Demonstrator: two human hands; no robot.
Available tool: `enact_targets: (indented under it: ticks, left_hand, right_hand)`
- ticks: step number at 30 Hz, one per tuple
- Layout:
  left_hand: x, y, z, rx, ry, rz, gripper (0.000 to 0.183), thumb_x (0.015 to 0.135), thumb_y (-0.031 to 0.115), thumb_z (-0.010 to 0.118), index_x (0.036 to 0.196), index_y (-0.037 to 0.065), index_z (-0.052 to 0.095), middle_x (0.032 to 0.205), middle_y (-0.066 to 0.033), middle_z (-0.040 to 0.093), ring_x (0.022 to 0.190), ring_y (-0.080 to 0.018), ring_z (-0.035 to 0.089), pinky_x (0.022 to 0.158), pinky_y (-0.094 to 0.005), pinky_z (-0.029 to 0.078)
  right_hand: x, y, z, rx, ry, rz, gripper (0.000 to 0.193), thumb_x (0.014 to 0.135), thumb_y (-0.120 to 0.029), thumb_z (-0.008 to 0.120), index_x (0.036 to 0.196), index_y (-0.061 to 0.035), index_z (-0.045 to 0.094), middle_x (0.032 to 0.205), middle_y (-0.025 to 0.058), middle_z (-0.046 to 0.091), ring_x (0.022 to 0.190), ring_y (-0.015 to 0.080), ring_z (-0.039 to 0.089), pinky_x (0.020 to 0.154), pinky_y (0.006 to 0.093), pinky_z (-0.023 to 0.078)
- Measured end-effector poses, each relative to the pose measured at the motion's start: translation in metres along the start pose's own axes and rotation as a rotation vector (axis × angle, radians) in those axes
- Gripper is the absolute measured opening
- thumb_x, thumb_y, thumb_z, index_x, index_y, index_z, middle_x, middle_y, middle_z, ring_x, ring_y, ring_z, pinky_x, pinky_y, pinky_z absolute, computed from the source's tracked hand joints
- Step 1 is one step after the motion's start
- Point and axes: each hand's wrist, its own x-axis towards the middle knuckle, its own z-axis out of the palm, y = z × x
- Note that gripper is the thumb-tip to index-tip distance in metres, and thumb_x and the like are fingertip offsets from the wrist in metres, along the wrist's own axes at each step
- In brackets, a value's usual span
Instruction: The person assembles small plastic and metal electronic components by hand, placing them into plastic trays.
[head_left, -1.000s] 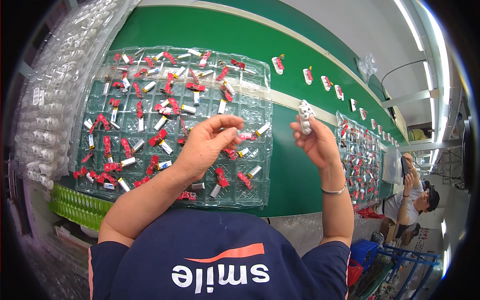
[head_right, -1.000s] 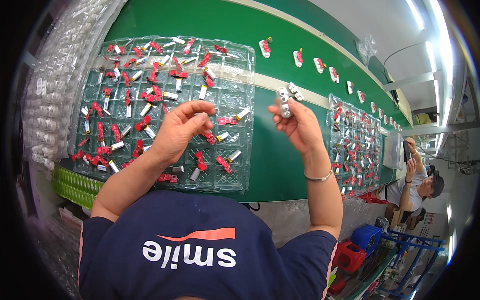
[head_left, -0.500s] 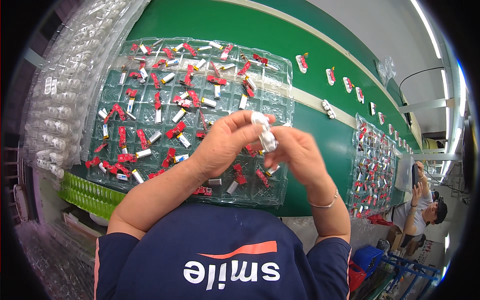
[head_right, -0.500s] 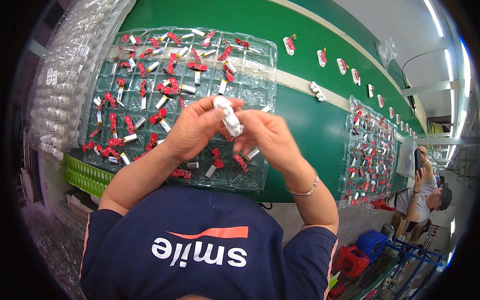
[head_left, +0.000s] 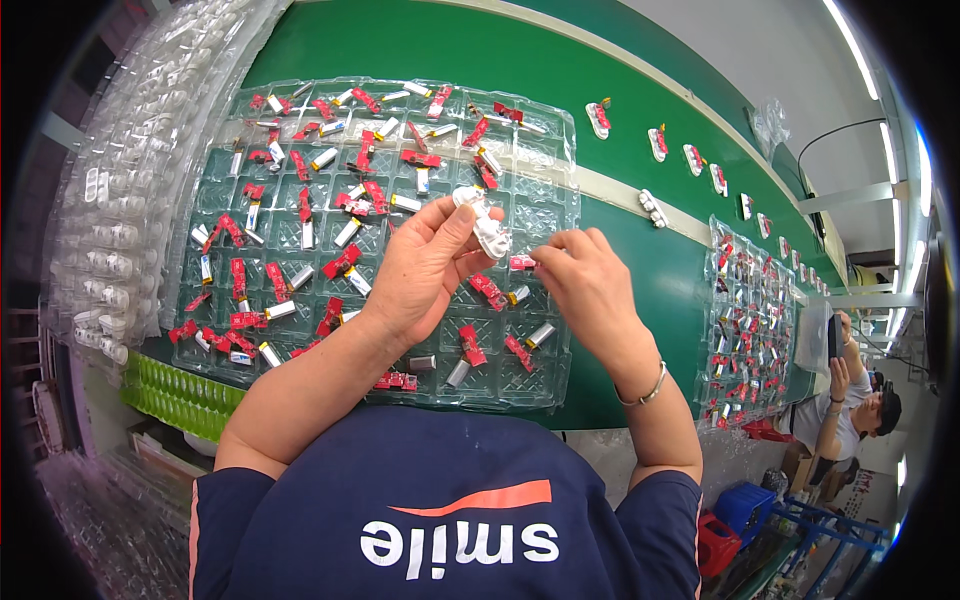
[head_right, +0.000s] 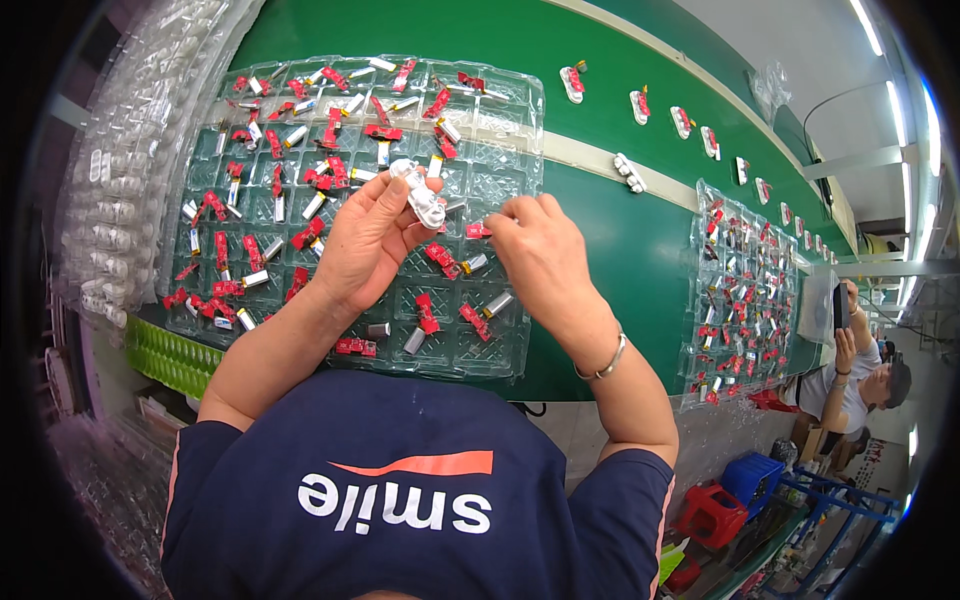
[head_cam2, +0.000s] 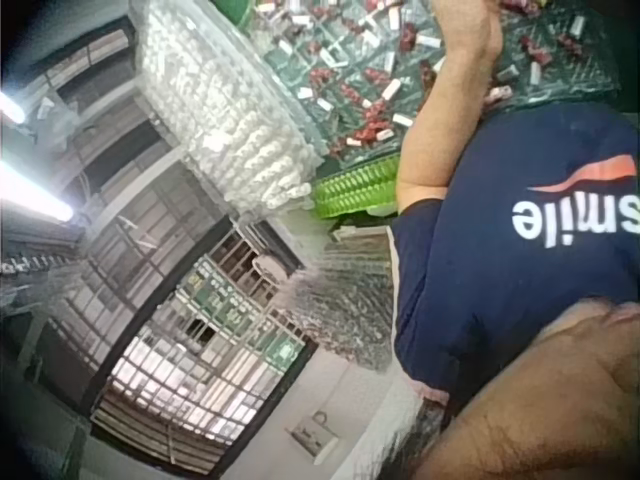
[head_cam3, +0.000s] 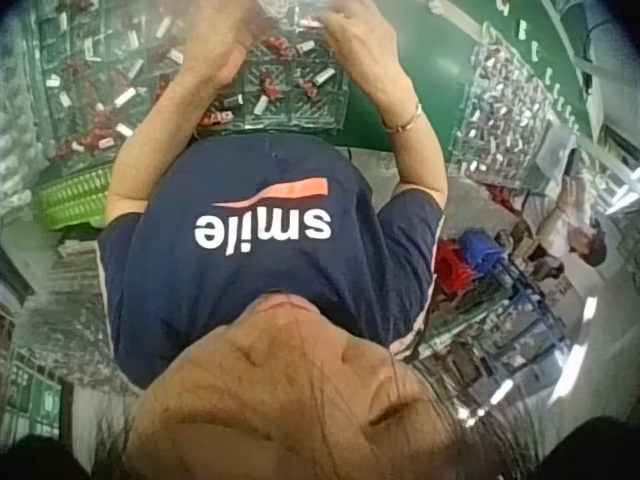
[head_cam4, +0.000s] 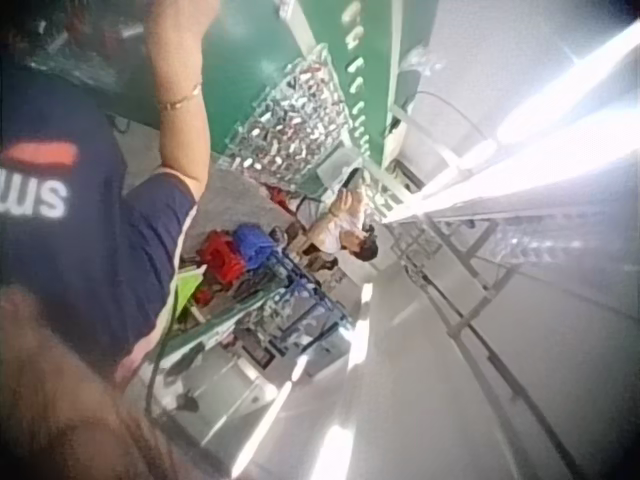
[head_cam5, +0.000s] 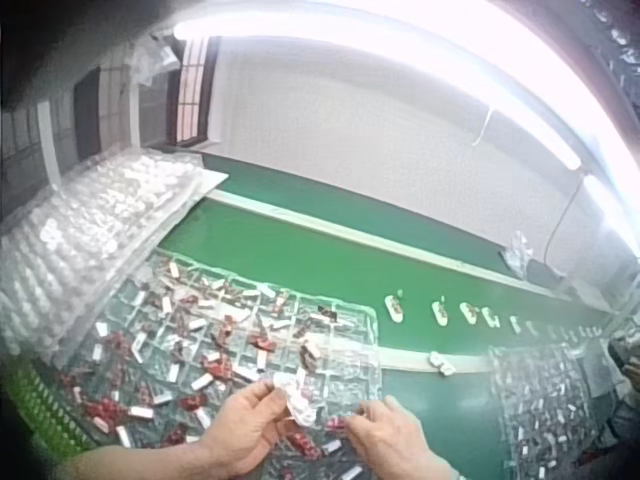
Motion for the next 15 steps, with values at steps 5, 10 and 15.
enact_targets:
  ticks: [5,10,15]
  left_hand:
    - [0.000,-0.001,0.000,0.017,-0.006,-0.037,0.025,0.091,0.022,0.049,0.109,0.004,0.049,0.104,-0.0080,0.059,0.089,-0.0138,0.059,0.077,-0.0284,0.051]
    - [-0.001,-0.001,0.000,0.010,-0.006,-0.060,0.025,0.091,0.021,0.049,0.110,0.004,0.049,0.105,-0.0086,0.059,0.090,-0.0145,0.059,0.077,-0.0285,0.051]
    - [-0.003,0.000,0.001,-0.087,-0.064,-0.215,0.029,0.091,0.021,0.048,0.114,0.002,0.047,0.106,-0.0105,0.058,0.093,-0.0174,0.059,0.081,-0.0296,0.050]
  right_hand:
    - [0.012,0.006,0.006,0.024,-0.170,-0.080,0.014,0.066,-0.005,0.063,0.081,-0.0060,0.062,0.082,0.0058,0.056,0.078,0.0261,0.053,0.068,0.0332,0.046]
    - [0.010,0.018,0.002,0.274,-0.280,0.031,0.015,0.073,-0.002,0.060,0.087,-0.0040,0.063,0.078,0.0064,0.061,0.075,0.0219,0.058,0.065,0.0312,0.048]
    - [0.003,0.018,-0.005,1.461,0.022,0.576,0.019,0.088,-0.005,0.050,0.102,0.0041,0.058,0.083,0.0093,0.062,0.071,0.0137,0.061,0.062,0.0274,0.054]
